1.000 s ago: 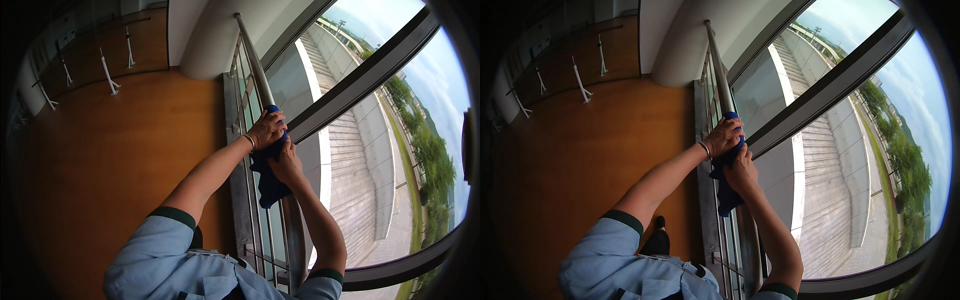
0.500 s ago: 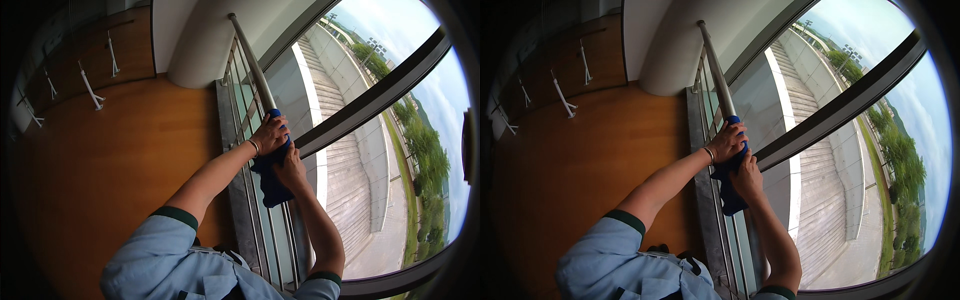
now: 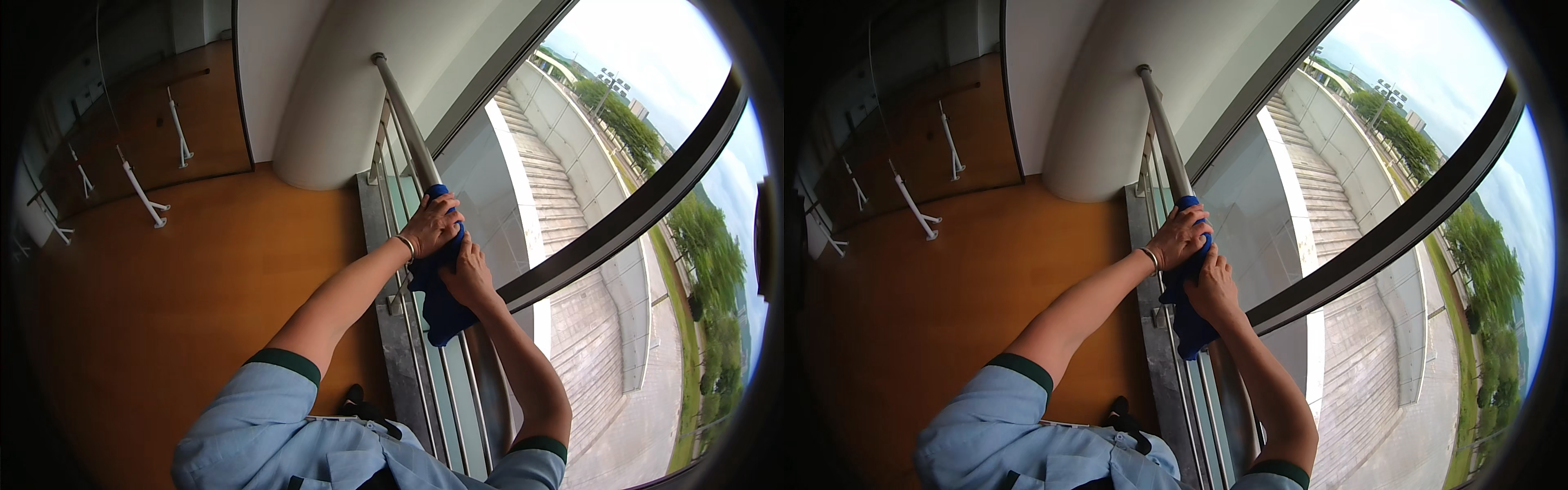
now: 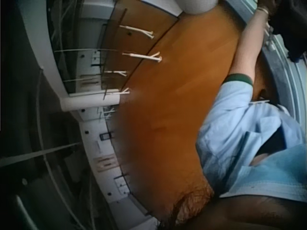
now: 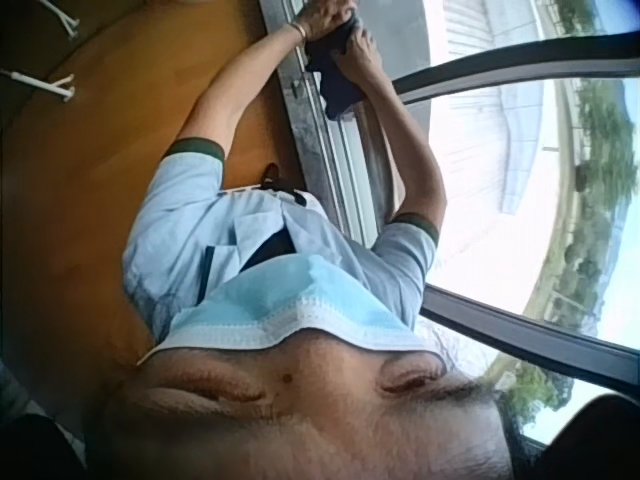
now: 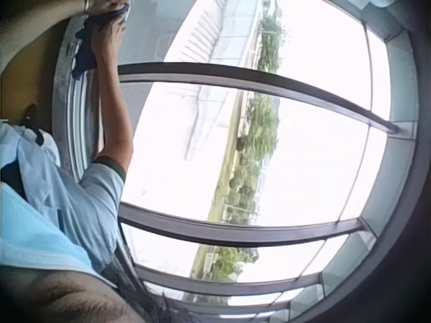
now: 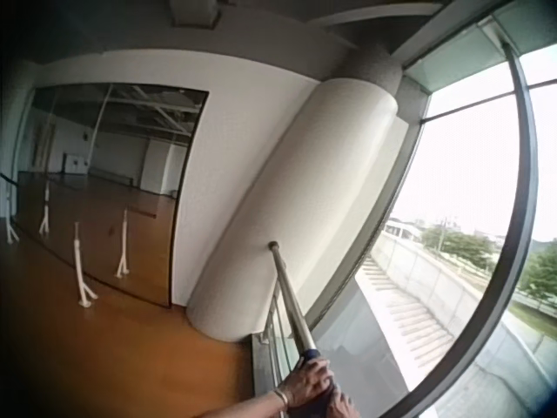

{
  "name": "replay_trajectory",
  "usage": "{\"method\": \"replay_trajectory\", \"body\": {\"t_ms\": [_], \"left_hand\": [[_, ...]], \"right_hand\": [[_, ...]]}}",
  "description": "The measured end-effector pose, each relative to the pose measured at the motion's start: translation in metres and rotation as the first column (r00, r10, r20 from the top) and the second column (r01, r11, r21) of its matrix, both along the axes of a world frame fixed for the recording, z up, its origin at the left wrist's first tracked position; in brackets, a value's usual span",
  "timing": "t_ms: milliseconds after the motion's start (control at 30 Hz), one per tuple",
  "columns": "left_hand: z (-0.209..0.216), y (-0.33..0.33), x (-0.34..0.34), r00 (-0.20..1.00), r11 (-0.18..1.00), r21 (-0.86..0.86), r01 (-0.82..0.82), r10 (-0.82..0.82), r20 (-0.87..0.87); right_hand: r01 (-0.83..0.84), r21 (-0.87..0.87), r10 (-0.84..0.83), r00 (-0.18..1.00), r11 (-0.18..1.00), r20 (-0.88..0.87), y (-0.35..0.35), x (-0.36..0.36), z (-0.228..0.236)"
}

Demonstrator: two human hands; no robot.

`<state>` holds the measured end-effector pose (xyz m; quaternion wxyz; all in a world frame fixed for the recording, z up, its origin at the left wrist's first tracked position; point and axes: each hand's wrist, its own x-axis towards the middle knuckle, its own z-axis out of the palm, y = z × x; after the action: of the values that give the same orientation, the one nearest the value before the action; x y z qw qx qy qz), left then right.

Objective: The person wrings a blue cloth in a bucket of water, then wipes a metal handrail and a curved white wall section with the cloth. The person moves along the railing, wiping it continuously.

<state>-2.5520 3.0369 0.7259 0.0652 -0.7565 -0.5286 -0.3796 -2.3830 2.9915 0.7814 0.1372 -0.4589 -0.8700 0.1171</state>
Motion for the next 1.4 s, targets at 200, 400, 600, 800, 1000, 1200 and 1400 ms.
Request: {"method": "replay_trajectory", "body": {"t_ms": [200,400,600,800,1000,1200,1400], "left_hand": [[-0.003,0.060,-0.063,1.000,1.000,-0.019,-0.014,0.014,-0.012],[-0.001,0.114,-0.116,1.000,1.000,-0.004,-0.022,0.023,0.020],[-0.003,0.178,-0.174,0.999,0.998,0.055,0.003,-0.006,0.042],[-0.010,0.252,-0.234,0.999,0.997,0.082,0.010,-0.014,0.046],[-0.015,0.311,-0.280,0.998,0.996,0.078,0.033,-0.038,0.054],[-0.017,0.362,-0.328,0.998,0.996,0.074,0.045,-0.049,0.049],[-0.018,0.412,-0.373,0.993,0.995,0.085,0.053,-0.062,0.102]], "right_hand": [[-0.060,0.101,0.057,0.998,0.993,0.038,0.070,-0.065,-0.007],[-0.079,0.111,0.079,0.997,0.991,0.002,0.125,-0.120,-0.012],[-0.056,0.035,0.056,0.998,0.998,-0.006,0.182,-0.179,0.000],[0.015,-0.062,-0.015,1.000,0.998,0.006,0.250,-0.242,0.002],[0.049,-0.044,-0.047,0.998,0.998,0.051,0.304,-0.288,0.000],[0.045,0.013,-0.045,0.999,0.999,0.023,0.352,-0.331,-0.007],[0.065,-0.044,-0.063,0.998,0.997,0.030,0.404,-0.382,-0.001]]}}
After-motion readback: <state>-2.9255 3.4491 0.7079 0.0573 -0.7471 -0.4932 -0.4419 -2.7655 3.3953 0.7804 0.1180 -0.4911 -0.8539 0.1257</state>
